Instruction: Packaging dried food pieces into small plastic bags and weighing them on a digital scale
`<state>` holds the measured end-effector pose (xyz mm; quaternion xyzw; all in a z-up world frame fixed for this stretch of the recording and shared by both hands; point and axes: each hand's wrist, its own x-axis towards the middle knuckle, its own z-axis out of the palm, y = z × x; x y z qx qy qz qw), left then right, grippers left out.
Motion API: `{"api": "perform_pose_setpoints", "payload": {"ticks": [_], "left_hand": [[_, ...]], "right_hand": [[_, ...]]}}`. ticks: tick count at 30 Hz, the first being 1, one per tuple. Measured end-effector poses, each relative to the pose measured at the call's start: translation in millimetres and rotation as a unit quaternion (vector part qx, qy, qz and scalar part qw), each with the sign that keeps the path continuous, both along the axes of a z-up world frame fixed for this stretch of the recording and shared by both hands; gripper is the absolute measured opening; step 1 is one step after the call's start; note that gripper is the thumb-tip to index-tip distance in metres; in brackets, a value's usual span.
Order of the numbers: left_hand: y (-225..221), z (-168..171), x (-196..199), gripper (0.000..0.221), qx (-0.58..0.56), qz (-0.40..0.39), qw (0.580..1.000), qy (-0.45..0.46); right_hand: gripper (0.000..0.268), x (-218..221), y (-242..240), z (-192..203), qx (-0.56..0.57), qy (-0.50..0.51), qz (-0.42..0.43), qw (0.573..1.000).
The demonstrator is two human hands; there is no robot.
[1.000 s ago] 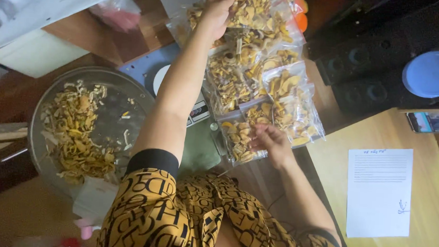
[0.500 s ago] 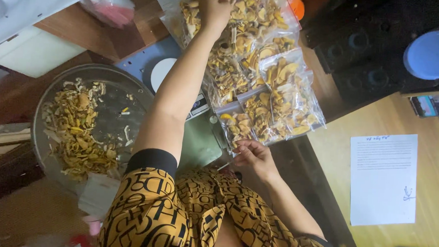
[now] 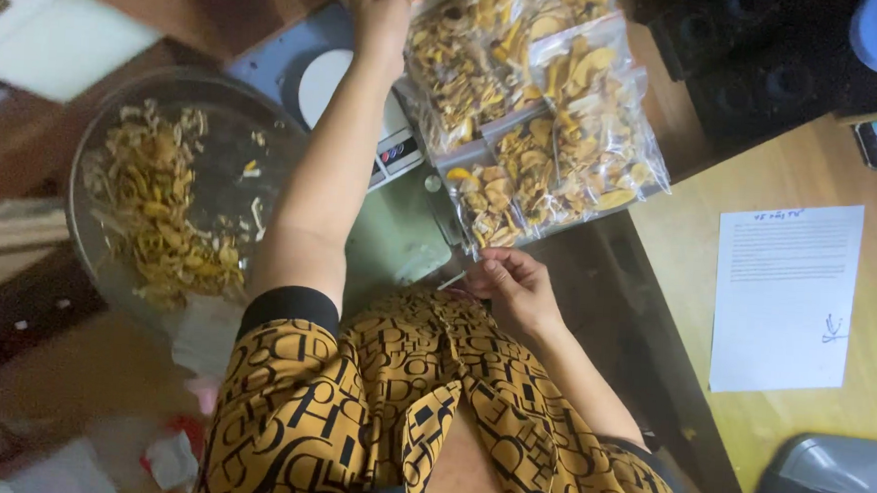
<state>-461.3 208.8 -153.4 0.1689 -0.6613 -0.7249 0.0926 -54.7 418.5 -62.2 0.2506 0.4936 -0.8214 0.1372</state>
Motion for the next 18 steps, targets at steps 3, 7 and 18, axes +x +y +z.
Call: {"api": "perform_pose_setpoints", "payload": {"ticks": [3,7,18], "left_hand": [[-11,66,110,0.026,0.012,-0.03,0.999,-0.022],[-95,27,228,0.027,-0.016,-0.01,0.997,-0.08],[-274,-68,553,0.015,-0.195,0.278,0.919,-0.2]], "right_hand": [[0.026,-1,13,-9,0.044,0.018,0.073,0.996],[0.025,-7,2,-7,0.101,0.055,0.142,0.983],[0.024,-34,-108,-30,0.151,0.125,0.417,0.887]]}}
